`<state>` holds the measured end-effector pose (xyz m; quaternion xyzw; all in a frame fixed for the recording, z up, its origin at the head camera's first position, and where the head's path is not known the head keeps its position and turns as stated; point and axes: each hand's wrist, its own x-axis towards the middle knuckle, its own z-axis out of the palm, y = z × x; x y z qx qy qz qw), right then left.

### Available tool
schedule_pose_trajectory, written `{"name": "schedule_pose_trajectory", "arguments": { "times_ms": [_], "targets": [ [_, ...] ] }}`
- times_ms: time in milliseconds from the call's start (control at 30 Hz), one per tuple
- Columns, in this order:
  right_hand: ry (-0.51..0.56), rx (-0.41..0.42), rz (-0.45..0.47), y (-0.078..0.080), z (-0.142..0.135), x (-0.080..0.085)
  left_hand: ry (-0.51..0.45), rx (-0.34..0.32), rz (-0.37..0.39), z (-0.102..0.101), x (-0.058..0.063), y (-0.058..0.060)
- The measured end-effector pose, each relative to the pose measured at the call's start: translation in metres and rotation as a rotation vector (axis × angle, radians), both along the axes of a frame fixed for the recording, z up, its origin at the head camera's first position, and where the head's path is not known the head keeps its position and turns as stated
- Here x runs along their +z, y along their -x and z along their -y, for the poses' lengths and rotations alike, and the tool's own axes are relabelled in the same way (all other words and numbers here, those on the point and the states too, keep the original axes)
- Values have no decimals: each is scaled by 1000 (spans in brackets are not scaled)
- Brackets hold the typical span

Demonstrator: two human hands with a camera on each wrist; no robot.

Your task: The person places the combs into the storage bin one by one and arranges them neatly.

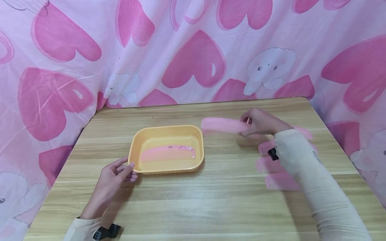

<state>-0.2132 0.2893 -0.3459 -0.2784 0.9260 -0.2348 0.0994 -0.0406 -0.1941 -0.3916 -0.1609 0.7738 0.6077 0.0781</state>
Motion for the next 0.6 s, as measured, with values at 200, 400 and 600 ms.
{"name": "schedule_pose_trajectory", "arguments": {
  "times_ms": [200,400,600],
  "targets": [
    [13,-4,7,2,13,7,-2,-3,-6,0,-1,0],
    [17,30,-11,4,33,15,-7,-6,-10,0,-2,-1],
    [5,79,-13,6,58,22,-5,-3,-8,0,-1,0]
  ]
}}
